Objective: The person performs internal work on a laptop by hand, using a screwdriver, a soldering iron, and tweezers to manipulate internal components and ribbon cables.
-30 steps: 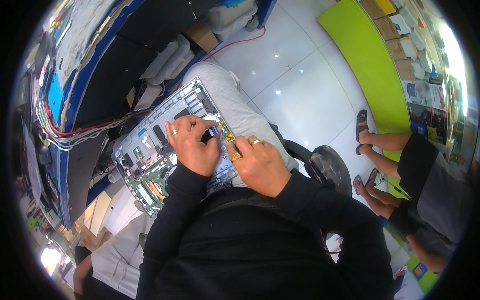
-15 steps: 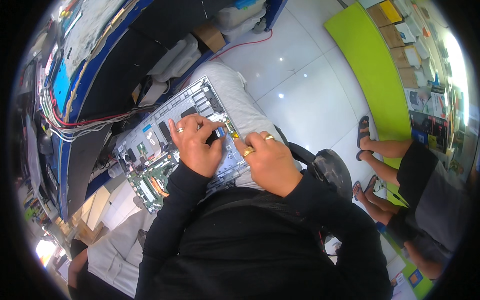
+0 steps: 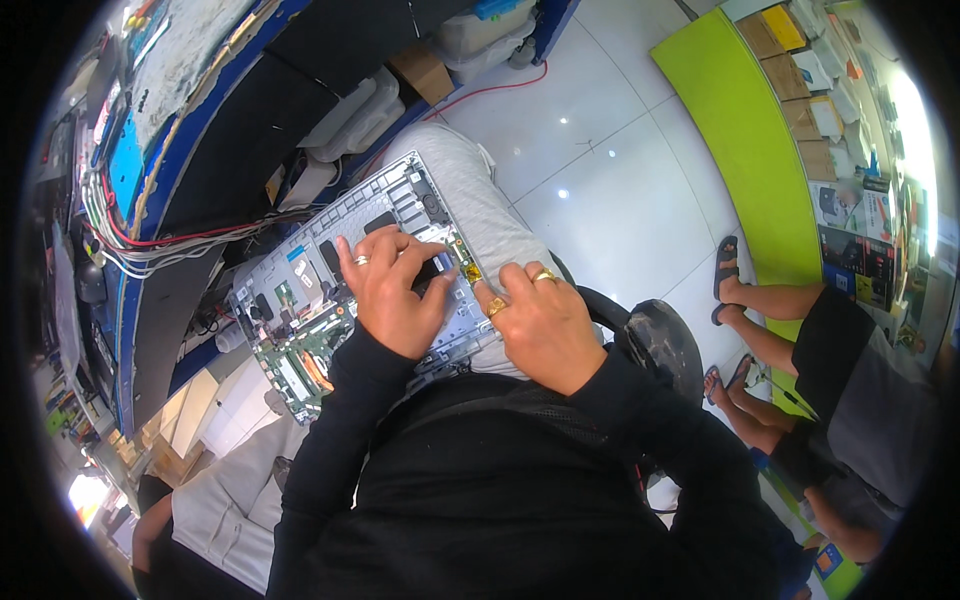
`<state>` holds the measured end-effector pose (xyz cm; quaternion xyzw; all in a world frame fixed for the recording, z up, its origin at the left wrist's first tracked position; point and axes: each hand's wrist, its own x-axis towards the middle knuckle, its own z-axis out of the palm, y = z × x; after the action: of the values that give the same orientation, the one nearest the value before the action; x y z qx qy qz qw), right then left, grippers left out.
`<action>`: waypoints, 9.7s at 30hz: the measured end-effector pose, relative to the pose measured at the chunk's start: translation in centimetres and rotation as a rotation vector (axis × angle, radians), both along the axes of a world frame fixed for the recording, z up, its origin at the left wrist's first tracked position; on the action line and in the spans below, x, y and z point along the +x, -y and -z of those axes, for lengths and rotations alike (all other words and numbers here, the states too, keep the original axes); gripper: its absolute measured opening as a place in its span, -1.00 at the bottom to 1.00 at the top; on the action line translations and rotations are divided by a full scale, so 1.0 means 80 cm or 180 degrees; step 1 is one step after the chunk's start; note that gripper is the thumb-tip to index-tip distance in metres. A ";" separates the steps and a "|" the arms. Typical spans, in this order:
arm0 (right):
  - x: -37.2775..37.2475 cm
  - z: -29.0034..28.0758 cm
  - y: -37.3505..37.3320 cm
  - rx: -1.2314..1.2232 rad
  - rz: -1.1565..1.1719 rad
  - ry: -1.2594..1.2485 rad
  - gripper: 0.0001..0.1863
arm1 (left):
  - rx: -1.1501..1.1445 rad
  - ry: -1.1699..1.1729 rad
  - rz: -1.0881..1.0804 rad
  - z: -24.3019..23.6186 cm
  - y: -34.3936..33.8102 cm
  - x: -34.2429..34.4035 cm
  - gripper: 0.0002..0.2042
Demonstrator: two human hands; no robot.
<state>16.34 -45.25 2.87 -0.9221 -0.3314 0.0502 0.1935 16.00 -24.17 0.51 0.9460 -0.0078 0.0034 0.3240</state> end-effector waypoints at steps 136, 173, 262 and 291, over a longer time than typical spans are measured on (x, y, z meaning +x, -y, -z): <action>0.058 0.012 -0.058 0.0455 0.0507 -0.0184 -0.88 | -0.0212 0.0428 -0.0015 0.019 -0.014 -0.002 -0.76; 0.052 0.010 -0.074 -0.0081 0.0447 0.0245 -0.87 | -0.0050 0.0686 0.0199 0.021 -0.012 -0.012 -0.73; 0.213 -0.208 -0.555 0.0239 -0.1762 0.1275 -0.82 | 0.0372 0.0331 0.0826 0.026 -0.129 -0.099 -0.61; 0.102 -0.140 -0.222 0.1482 0.0200 -0.1861 -0.76 | -0.1794 0.1073 -0.1627 -0.092 -0.204 -0.085 -0.69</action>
<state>24.48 -27.51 14.06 -0.8098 -0.2362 0.2287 0.4859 9.19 -7.81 7.88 0.7780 0.1755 0.2405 0.5532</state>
